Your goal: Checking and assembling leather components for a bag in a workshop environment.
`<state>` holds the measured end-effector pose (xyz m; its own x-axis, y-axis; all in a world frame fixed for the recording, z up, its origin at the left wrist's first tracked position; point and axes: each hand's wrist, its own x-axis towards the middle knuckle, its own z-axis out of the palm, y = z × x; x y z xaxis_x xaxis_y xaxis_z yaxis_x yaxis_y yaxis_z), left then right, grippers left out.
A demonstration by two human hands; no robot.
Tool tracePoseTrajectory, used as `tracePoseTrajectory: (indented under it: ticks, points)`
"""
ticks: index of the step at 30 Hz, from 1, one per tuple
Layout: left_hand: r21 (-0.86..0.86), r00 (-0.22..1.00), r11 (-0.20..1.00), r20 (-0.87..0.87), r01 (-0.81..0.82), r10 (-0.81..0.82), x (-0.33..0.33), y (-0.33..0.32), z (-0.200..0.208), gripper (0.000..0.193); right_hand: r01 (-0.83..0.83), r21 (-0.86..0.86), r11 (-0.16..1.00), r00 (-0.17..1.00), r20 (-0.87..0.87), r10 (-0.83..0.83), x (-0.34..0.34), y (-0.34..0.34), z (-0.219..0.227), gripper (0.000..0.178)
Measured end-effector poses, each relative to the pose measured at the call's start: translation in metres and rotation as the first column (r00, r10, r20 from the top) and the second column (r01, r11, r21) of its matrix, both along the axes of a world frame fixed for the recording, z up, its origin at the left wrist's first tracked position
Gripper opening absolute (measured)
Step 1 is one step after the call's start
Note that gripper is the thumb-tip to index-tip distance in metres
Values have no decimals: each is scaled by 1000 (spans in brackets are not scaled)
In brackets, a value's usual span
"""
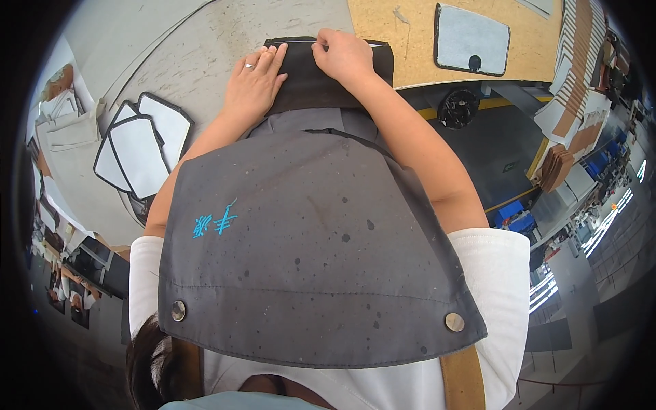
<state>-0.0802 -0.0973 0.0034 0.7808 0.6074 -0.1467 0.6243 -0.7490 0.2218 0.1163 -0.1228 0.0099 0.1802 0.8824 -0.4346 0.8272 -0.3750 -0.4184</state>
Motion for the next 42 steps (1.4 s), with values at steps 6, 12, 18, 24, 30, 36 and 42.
tracePoseTrajectory:
  ticks: [6,12,18,24,30,36,42]
  points:
    - [-165,1000,986,21,-19,22,8,7,19,49,9,-19,1000,1000,14,-8,0,2,1,19]
    - [-160,975,965,108,208,-192,12,4,4,47,-77,48,996,996,51,75,3,-1,1,19]
    - [-132,976,967,61,217,-210,15,5,7,47,-137,201,970,990,50,129,42,-28,12,18]
    - [-132,982,975,82,180,-170,20,2,7,48,7,307,952,996,-87,20,47,-31,-6,13]
    - [-14,987,987,38,157,-157,35,2,2,49,-10,396,918,1000,-9,15,42,-30,-11,12]
    - [23,993,995,68,100,-101,39,1,-3,49,-7,291,957,1000,31,-2,39,-27,-7,14]
    - [-41,983,999,180,-25,32,41,-2,1,45,-82,394,916,993,111,41,33,-29,-10,9]
